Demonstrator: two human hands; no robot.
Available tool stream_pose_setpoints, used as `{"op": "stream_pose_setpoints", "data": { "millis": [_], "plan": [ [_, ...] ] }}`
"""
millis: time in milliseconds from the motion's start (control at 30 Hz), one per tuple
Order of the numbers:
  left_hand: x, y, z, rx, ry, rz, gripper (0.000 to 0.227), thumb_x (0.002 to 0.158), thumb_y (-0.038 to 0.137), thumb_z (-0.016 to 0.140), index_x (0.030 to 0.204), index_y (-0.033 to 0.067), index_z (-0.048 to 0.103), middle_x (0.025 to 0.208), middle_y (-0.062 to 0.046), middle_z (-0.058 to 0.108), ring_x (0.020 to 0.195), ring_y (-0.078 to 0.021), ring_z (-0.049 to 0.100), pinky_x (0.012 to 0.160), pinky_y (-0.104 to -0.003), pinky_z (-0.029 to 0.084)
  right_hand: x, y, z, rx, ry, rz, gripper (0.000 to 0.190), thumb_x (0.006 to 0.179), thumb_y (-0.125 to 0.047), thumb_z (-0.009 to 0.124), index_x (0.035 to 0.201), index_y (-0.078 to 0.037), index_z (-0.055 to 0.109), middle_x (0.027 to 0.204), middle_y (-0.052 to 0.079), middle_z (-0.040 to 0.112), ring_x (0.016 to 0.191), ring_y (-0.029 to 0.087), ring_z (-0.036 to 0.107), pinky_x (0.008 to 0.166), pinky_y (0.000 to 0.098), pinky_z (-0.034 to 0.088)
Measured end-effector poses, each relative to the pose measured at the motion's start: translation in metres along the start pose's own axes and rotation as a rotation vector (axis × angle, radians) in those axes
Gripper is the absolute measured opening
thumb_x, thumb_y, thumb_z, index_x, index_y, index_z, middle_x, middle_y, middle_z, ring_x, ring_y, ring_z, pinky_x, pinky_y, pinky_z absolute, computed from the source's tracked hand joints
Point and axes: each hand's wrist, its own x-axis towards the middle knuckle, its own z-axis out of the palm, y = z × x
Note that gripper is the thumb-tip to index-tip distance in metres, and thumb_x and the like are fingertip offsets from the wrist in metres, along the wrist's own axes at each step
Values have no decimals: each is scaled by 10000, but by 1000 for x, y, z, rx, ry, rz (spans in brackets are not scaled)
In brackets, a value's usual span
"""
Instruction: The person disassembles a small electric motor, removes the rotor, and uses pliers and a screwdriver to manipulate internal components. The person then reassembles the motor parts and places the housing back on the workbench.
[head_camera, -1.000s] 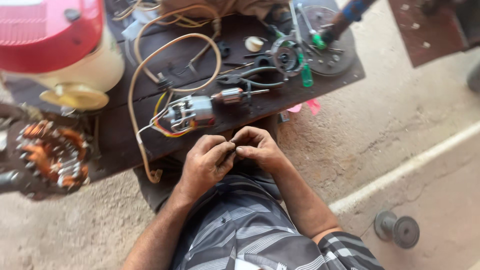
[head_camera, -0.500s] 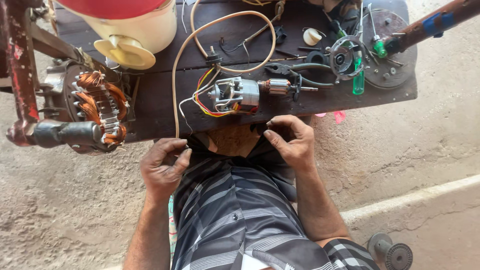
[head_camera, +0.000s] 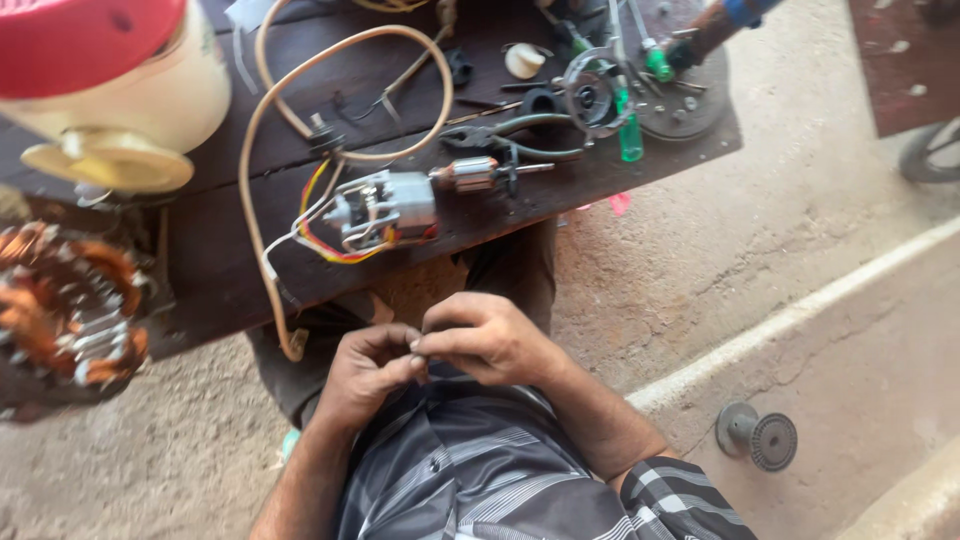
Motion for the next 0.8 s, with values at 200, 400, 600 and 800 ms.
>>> {"op": "stream_pose_setpoints", "data": {
  "millis": [200,400,600,800],
  "plan": [
    [7,-6,4,-2,-42,-140,227,841,49,797,1031,-62,741,854,-84,745,731,-159,696,686,-295,570,-10,6,0,79,-1,39,281,846,-98,838,1094,-112,707,1069,76,667,974,273,687,818,377,563],
    [10,-2,12,1,-18,-165,333,847,69,802,1144,-68,736,880,-103,735,775,-164,691,727,-305,582,-20,12,-2,56,67,79,234,817,-54,837,1021,-101,732,1005,54,653,942,241,664,805,352,546],
    [13,8,16,114,116,-1,495,818,56,793,1288,-8,653,1013,-76,726,907,-132,687,806,-269,564,-31,56,-72,-375,548,75,132,843,1,809,925,-72,736,896,62,727,907,198,668,799,357,569],
    [2,11,-3,109,339,154,399,883,57,751,1254,-54,654,1041,-80,744,915,-140,692,832,-270,576,-42,100,-171,-368,822,399,57,942,-27,796,982,-46,759,958,57,736,856,144,672,761,274,550]
  ]
}}
